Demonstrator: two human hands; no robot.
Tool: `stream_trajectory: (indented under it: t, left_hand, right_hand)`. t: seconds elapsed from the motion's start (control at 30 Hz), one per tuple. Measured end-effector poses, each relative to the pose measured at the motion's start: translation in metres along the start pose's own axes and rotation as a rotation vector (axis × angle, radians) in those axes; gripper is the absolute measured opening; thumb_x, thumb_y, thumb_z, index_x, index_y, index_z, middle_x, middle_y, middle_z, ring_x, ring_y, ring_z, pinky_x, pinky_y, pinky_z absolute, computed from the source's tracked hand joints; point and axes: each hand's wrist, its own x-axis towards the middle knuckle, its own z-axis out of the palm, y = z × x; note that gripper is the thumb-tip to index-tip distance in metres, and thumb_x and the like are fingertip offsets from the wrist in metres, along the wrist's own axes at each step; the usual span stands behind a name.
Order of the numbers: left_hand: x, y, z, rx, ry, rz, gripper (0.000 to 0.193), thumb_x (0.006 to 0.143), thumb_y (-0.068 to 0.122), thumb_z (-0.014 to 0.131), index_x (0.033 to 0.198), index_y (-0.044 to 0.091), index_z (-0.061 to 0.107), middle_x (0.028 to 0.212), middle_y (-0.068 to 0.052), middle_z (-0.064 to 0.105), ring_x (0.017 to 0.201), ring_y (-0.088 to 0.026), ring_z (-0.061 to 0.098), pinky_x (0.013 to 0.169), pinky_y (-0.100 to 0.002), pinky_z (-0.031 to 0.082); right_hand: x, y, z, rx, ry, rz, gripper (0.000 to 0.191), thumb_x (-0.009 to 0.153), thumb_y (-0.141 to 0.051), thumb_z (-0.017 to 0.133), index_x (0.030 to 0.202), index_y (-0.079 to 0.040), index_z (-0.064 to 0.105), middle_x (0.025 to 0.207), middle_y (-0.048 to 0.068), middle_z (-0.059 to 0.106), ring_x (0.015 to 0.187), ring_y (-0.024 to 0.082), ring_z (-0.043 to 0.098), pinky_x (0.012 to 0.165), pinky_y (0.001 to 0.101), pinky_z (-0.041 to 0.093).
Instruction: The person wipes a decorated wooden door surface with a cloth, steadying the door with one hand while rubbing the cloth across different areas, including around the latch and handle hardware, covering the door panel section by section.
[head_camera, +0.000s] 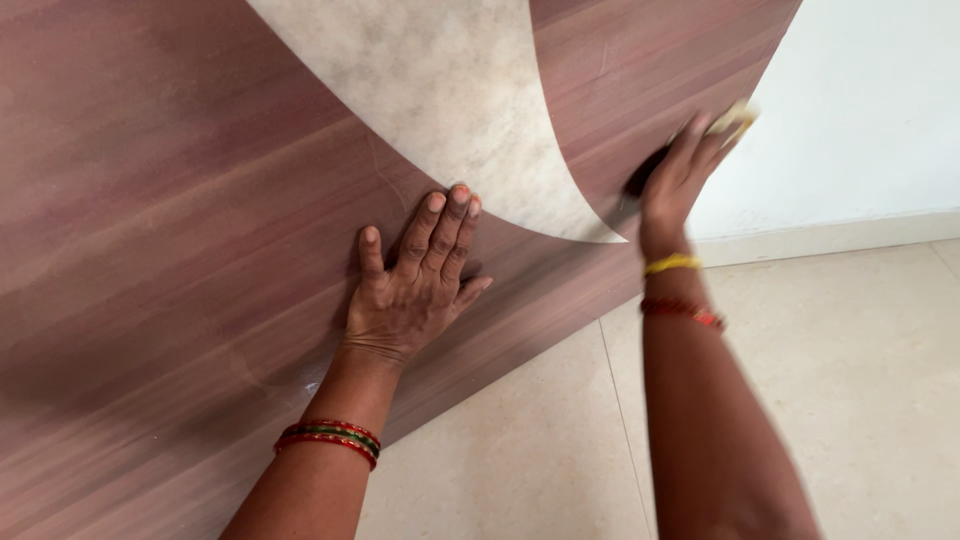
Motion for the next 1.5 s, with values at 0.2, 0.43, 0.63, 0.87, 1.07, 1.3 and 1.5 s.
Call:
stream_trajectory:
  t: [0.2,0.43,0.63,0.87,1.07,1.3,1.5]
  left_hand:
    - [0.001,0.000,0.001,-0.003,0.007,-0.008,0.098,0.105,0.081,0.025,0.176,0.015,0.011,0.179,-0.009,-0.001,0.164,-0.026,-0.002,0.122,-0.069,-0.010]
    - [0.000,0.000,0.002,0.062,0.001,-0.001,0.085,0.109,0.069,0.028,0.172,0.013,0.022,0.177,-0.010,0.009,0.163,-0.025,0.006,0.119,-0.072,-0.007]
    - [0.001,0.002,0.002,-0.007,0.008,-0.010,0.084,0.113,0.075,0.022,0.174,0.018,0.023,0.178,-0.005,0.008,0.163,-0.023,0.003,0.122,-0.068,-0.010]
    - [0.002,0.005,0.004,-0.023,0.023,-0.017,0.085,0.112,0.076,0.025,0.174,0.018,0.024,0.178,-0.006,0.008,0.163,-0.024,0.002,0.121,-0.069,-0.011]
    - [0.006,0.004,0.002,-0.046,0.019,-0.014,0.085,0.109,0.076,0.028,0.171,0.019,0.027,0.176,-0.005,0.014,0.162,-0.023,0.005,0.120,-0.069,-0.010]
    - [0.005,-0.007,-0.022,-0.325,-0.110,0.000,0.088,0.102,0.069,0.045,0.168,0.011,0.033,0.175,-0.002,0.022,0.160,-0.018,0.017,0.121,-0.063,0.007]
    - [-0.115,-0.081,-0.029,-0.324,-0.382,-0.046,0.068,0.111,0.064,0.052,0.146,0.006,0.051,0.150,-0.004,0.045,0.142,-0.021,0.038,0.099,-0.072,0.033]
  right_hand:
    - [-0.103,-0.020,0.050,-0.079,-0.042,0.165,0.085,0.109,-0.057,0.028,0.165,-0.005,-0.010,0.171,0.023,-0.019,0.159,0.041,-0.017,0.128,0.0554,-0.001]
    - [-0.136,-0.150,0.080,-0.121,-0.103,-0.454,0.067,0.120,-0.041,0.040,0.169,-0.011,0.005,0.176,0.017,-0.006,0.162,0.032,-0.009,0.134,0.0528,-0.004]
    - [-0.061,-0.186,0.088,-0.497,0.137,-0.426,0.042,0.118,-0.037,0.043,0.160,-0.032,0.039,0.175,-0.001,0.026,0.164,0.023,0.013,0.134,0.0437,0.007]
    - [-0.072,-0.168,0.100,-0.003,0.319,-0.506,0.050,0.124,-0.040,0.040,0.165,-0.016,0.028,0.169,0.009,0.019,0.160,0.028,0.016,0.134,0.0429,0.015]
    - [-0.071,-0.159,0.109,-0.035,0.353,-0.486,0.049,0.123,-0.039,0.039,0.165,-0.017,0.030,0.171,0.009,0.019,0.160,0.028,0.017,0.134,0.0440,0.016]
    - [-0.062,-0.153,0.111,-0.084,0.356,-0.482,0.049,0.123,-0.040,0.036,0.166,-0.017,0.030,0.171,0.009,0.021,0.160,0.025,0.016,0.135,0.0433,0.015]
    - [-0.055,-0.133,0.114,-0.072,0.331,-0.445,0.048,0.123,-0.038,0.039,0.164,-0.014,0.035,0.173,0.013,0.025,0.160,0.029,0.017,0.135,0.0438,0.017]
